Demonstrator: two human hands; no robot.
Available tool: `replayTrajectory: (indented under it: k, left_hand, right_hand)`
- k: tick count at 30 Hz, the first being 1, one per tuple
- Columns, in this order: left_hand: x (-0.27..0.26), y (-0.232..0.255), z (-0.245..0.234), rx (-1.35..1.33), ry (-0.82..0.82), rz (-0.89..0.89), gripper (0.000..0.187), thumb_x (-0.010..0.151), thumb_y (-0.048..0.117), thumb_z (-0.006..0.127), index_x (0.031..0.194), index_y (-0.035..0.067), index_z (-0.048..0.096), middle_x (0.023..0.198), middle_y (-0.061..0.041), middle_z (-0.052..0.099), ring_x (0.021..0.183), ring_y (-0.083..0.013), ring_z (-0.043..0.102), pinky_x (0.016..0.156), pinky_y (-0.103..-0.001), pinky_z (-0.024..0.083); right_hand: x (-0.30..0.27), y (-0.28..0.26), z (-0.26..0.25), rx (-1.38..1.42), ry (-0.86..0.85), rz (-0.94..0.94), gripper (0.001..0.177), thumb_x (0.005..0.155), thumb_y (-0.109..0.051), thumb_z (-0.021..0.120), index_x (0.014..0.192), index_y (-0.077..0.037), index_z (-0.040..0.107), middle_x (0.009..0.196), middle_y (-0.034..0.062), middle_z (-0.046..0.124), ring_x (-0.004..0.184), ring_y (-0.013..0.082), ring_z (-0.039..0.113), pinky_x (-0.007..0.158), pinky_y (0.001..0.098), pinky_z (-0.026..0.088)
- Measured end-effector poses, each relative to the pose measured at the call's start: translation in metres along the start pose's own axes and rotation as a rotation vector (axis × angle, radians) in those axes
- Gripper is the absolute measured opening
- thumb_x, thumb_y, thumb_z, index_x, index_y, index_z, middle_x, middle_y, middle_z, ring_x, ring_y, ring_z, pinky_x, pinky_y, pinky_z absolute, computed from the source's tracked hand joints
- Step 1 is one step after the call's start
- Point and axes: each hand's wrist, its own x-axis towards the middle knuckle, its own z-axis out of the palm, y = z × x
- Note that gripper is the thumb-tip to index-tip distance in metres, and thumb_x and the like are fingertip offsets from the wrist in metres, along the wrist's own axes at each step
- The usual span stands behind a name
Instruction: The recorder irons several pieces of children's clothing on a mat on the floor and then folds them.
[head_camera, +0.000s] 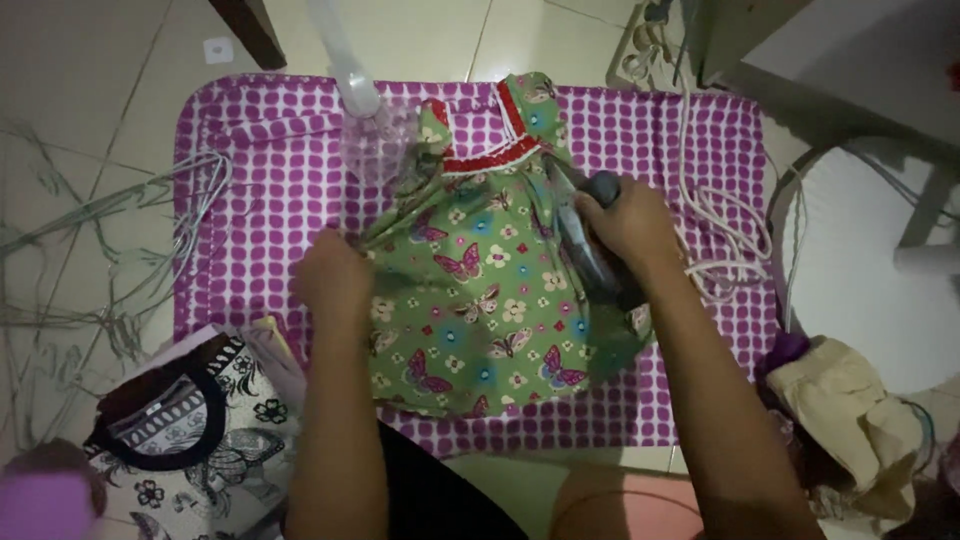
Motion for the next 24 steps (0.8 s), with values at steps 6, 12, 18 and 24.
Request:
replayTrajectory:
  k: [6, 12, 18, 24]
  left_hand:
    - [-0.04, 0.058, -0.038, -0.245, -0.072, 0.136, 0.019, 0.093, 0.011, 0.066, 0.11, 0.002, 0.068, 0.103, -0.021, 0.071, 0.093, -0.0386, 0.071, 0.081, -0.051, 0.056]
    - [-0.064, 0.063, 0.078, -0.207, 0.199, 0.836, 0.036, 0.068, 0.004, 0.065, 0.103, 0.001, 0.074, 0.113, -0.022, 0.07, 0.103, -0.0412, 0.065, 0.083, -0.053, 0.05]
    - [-0.057, 0.05, 0.103, -0.362, 0.314, 0.856, 0.027, 0.079, 0.011, 0.061, 0.1, 0.003, 0.075, 0.102, -0.02, 0.071, 0.099, -0.0423, 0.065, 0.085, -0.056, 0.05]
    - [-0.041, 0.052, 0.037, -0.002, -0.235, 0.466, 0.031, 0.096, 0.03, 0.064, 0.088, 0.001, 0.073, 0.083, -0.024, 0.07, 0.076, -0.0422, 0.07, 0.07, -0.054, 0.055]
  right_hand:
    - [-0.09, -0.024, -0.016, -0.066, -0.162, 0.1, 0.058, 0.087, -0.054, 0.072, 0.113, -0.002, 0.072, 0.088, 0.0267, 0.073, 0.078, 0.0426, 0.073, 0.071, 0.0508, 0.058]
    - [-0.138, 0.028, -0.019, -0.109, -0.013, 0.247, 0.058, 0.088, -0.055, 0.073, 0.105, 0.0, 0.074, 0.087, 0.0275, 0.073, 0.08, 0.0457, 0.072, 0.071, 0.053, 0.057]
    - [-0.178, 0.063, -0.038, -0.256, -0.088, 0.407, 0.067, 0.085, -0.062, 0.072, 0.107, 0.002, 0.073, 0.079, 0.0294, 0.071, 0.076, 0.0461, 0.072, 0.071, 0.0535, 0.057]
    - [-0.198, 0.05, -0.054, -0.244, -0.097, 0.362, 0.069, 0.081, -0.062, 0.075, 0.102, 0.003, 0.073, 0.07, 0.0273, 0.071, 0.067, 0.0418, 0.072, 0.07, 0.0508, 0.058]
